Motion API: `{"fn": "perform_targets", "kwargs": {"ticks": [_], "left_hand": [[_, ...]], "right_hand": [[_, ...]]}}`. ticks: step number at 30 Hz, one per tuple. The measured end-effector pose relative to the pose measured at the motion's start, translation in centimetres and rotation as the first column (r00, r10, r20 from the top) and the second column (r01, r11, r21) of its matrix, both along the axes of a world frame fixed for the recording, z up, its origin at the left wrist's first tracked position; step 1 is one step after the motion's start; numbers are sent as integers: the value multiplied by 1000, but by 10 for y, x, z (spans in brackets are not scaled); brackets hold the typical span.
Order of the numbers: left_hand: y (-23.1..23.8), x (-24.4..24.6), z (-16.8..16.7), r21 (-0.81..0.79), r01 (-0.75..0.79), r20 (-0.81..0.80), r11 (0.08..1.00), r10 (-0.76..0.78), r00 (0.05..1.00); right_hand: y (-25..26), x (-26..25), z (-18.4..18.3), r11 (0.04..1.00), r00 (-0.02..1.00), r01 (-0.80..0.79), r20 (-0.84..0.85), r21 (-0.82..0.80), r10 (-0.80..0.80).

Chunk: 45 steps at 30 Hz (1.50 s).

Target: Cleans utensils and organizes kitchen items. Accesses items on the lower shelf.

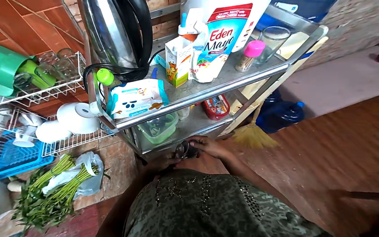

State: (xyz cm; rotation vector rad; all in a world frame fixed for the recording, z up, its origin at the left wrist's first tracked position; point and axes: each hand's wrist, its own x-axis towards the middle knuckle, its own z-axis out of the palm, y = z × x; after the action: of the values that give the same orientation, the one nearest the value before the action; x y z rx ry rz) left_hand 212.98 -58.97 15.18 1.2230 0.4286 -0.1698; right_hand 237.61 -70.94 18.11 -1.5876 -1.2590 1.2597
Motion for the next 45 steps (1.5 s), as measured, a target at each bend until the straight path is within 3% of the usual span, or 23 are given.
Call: {"fn": "perform_targets", "kwargs": {"ticks": [3,6,10,14,18,21,24,27,30,34,37,39,42,45], "left_hand": [[-3,-4,-1,135,78,-26,988,-76,997],[0,-9,-2,213,123,-82,969,-107,991],[9,-26,-7,380,106,-159,919,-48,986],[23,-26,-2,653,-72,-159,754,229,960],[45,-13,-5,840,56,-280,540,341,897],[39,-10,18,883,161,-329,441,337,882],[35,-15,57,943,132,-251,304,395,884],[51,-17,90,963,-40,-107,266,514,851],[67,-11,97,907,-333,106,259,623,775],[67,-15,94,671,-640,259,374,691,675],[44,-34,96,525,-605,182,599,615,767],[25,-51,90,520,-529,104,671,565,818],[5,-78,61,496,-521,5,694,598,801],[-11,-99,41,415,-591,-33,692,661,750]], "right_hand": [[-4,2,-4,999,997,16,71,28,-18],[-8,17,-2,956,958,287,1,65,-288],[-24,68,14,769,775,629,-160,114,-611],[-52,96,20,627,621,770,-359,116,-696],[-66,86,-5,643,614,764,-373,55,-696],[-64,66,-23,733,694,680,-335,11,-638],[-50,45,-21,830,807,558,-248,19,-537],[-27,25,0,892,907,420,-128,168,-402],[9,7,30,890,954,192,132,414,-268],[65,-23,68,794,833,-167,514,585,-203],[110,-39,77,688,700,-417,693,593,-173],[134,-48,88,703,607,-539,792,464,-58],[166,-58,101,733,549,-643,801,222,238],[189,-70,96,671,592,-705,710,229,380]]}}
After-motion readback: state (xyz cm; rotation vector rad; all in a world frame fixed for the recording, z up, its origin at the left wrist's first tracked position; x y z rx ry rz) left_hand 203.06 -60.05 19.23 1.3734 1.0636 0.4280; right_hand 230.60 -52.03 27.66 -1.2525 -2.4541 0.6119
